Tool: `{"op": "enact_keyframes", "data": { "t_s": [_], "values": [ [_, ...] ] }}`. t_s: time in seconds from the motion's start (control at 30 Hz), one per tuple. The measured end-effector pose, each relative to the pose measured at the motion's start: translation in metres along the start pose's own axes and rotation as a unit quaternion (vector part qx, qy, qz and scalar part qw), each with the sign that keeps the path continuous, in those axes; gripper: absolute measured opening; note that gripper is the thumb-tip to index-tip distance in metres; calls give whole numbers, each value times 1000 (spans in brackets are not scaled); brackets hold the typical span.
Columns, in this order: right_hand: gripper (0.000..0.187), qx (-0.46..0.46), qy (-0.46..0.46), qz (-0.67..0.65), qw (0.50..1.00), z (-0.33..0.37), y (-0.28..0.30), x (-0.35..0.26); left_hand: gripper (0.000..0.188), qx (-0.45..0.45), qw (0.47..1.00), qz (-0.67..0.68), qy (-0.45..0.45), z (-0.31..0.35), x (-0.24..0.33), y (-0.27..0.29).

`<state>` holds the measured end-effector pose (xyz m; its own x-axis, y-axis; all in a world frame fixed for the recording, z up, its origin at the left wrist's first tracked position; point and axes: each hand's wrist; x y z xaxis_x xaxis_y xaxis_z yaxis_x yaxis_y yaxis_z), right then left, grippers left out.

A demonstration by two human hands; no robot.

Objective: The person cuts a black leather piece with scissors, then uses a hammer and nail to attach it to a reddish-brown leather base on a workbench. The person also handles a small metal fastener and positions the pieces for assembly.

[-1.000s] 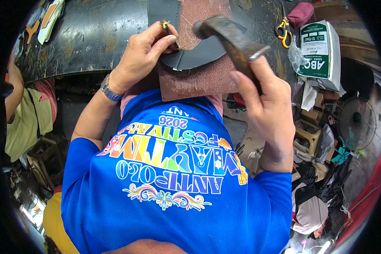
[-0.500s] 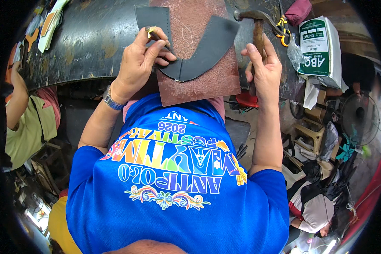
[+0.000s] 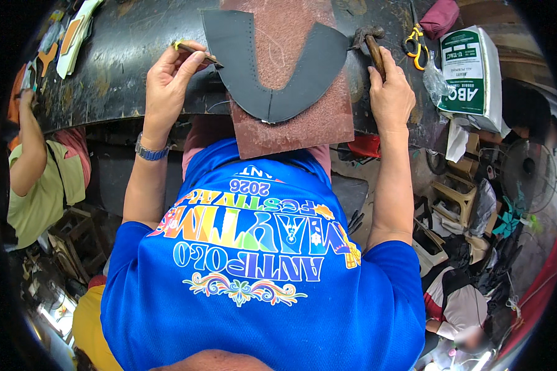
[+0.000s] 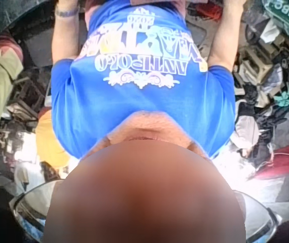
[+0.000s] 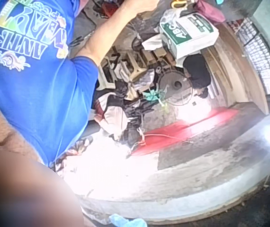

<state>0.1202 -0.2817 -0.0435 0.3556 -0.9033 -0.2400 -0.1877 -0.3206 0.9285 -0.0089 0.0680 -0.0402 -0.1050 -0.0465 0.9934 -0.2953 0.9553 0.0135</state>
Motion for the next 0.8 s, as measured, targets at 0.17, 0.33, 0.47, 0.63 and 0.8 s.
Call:
{"op": "enact_keyframes", "data": {
  "t_s": [0.17,0.33,0.47,0.63,0.8],
  "values": [
    [53,83,168,-120,975,-22,49,-53,12,-100,977,-148,-115,-20,40,-6],
    [48,149,220,-352,897,-42,67,-141,16,-215,877,-277,-328,-32,93,-23],
    [29,-224,158,-552,787,-57,95,-125,13,-148,897,-229,-349,-34,104,-22],
    [38,-115,-28,-693,712,-65,62,-89,13,-38,976,74,-199,-24,79,1],
    [35,-75,-153,-688,706,-39,15,-79,16,-65,997,28,-33,-6,35,-15]
  ]
}}
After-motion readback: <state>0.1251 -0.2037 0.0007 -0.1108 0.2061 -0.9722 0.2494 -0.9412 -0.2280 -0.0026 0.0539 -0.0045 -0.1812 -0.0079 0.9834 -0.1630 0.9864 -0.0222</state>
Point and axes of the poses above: each hand's wrist, its own z-axis away from the middle knuckle, its own y-axis out of the back of the hand, x = y × z, and after that the axes turned 4 degrees about y, right-handed
